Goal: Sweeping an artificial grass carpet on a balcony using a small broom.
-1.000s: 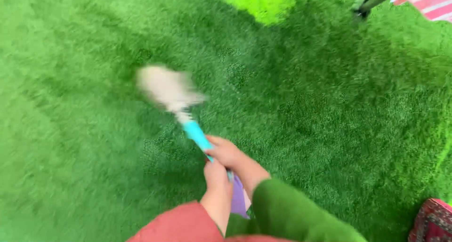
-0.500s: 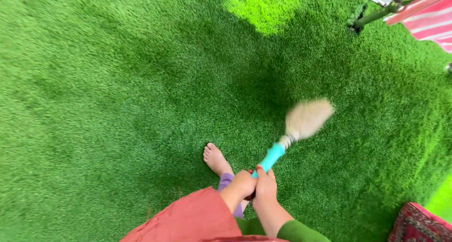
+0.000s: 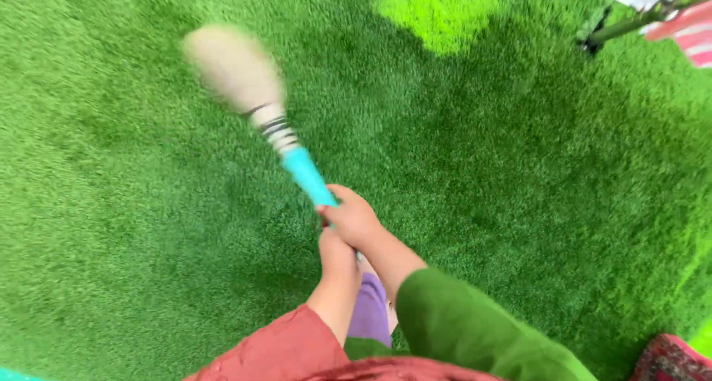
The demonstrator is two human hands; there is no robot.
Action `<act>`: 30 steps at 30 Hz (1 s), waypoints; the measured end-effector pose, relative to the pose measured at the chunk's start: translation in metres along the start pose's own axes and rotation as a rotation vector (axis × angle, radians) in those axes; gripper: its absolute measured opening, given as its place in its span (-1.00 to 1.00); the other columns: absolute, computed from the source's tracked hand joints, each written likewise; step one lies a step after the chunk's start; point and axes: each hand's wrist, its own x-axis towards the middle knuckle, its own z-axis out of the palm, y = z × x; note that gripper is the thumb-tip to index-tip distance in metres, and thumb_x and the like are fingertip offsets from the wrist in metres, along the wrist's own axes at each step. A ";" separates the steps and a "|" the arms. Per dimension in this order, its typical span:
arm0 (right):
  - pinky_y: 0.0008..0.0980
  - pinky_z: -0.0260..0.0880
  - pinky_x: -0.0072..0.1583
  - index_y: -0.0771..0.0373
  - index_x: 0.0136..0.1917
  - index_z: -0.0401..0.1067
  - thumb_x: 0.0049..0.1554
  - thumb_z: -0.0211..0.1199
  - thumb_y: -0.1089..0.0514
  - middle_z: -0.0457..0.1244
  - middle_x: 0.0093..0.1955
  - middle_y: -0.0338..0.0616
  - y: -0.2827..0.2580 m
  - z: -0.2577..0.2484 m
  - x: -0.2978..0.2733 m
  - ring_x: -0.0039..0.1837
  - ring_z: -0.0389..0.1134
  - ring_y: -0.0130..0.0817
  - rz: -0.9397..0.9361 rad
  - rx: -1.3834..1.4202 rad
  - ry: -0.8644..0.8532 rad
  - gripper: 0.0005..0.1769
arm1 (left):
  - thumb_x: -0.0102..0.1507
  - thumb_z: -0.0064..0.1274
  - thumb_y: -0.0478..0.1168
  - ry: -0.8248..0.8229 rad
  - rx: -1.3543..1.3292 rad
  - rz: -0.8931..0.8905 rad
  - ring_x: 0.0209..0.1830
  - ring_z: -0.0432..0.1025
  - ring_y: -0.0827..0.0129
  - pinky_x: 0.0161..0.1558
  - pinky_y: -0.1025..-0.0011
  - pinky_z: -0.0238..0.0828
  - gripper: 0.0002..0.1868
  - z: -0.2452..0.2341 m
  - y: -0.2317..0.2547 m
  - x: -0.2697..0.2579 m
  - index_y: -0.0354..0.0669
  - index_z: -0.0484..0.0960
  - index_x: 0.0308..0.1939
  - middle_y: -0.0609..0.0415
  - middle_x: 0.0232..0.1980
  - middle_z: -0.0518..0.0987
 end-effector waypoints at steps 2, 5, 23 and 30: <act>-0.32 0.43 -0.06 0.20 0.33 0.40 0.11 0.29 0.11 0.39 -0.13 -0.14 0.022 -0.016 -0.023 -0.15 0.41 -0.36 0.039 0.093 0.192 -0.49 | 0.36 -0.10 -0.11 0.063 0.701 0.332 -0.15 0.30 0.28 -0.14 0.32 0.22 -0.76 -0.035 -0.053 0.035 -0.21 0.40 -0.05 0.01 -0.13 0.41; -0.29 0.41 -0.06 0.23 0.30 0.40 0.17 0.25 0.08 0.37 -0.09 -0.10 0.072 -0.046 -0.052 -0.11 0.39 -0.33 0.149 0.338 0.526 -0.55 | 0.31 -0.06 -0.03 -0.161 1.393 0.359 -0.05 0.34 0.07 -0.06 0.26 0.26 -0.65 -0.033 -0.090 0.038 -0.28 0.48 -0.06 -0.18 -0.07 0.46; -0.30 0.46 -0.04 0.19 0.29 0.42 0.07 0.35 0.08 0.40 -0.07 -0.15 -0.001 -0.053 0.023 -0.13 0.44 -0.35 0.031 -0.038 -0.093 -0.48 | 0.38 -0.09 -0.14 0.171 -0.030 0.050 -0.38 0.43 0.32 -0.35 0.26 0.32 -0.82 0.068 -0.014 -0.010 -0.14 0.54 -0.20 0.06 -0.28 0.53; -0.18 0.39 -0.04 0.23 0.25 0.45 0.18 0.17 0.03 0.34 -0.07 -0.02 0.123 -0.178 -0.058 -0.10 0.36 -0.21 0.197 0.581 0.558 -0.58 | 0.23 0.08 0.01 -0.430 1.164 -0.019 -0.11 0.59 0.00 -0.08 0.14 0.47 -0.63 0.083 -0.151 -0.012 -0.21 0.71 -0.11 -0.26 -0.14 0.68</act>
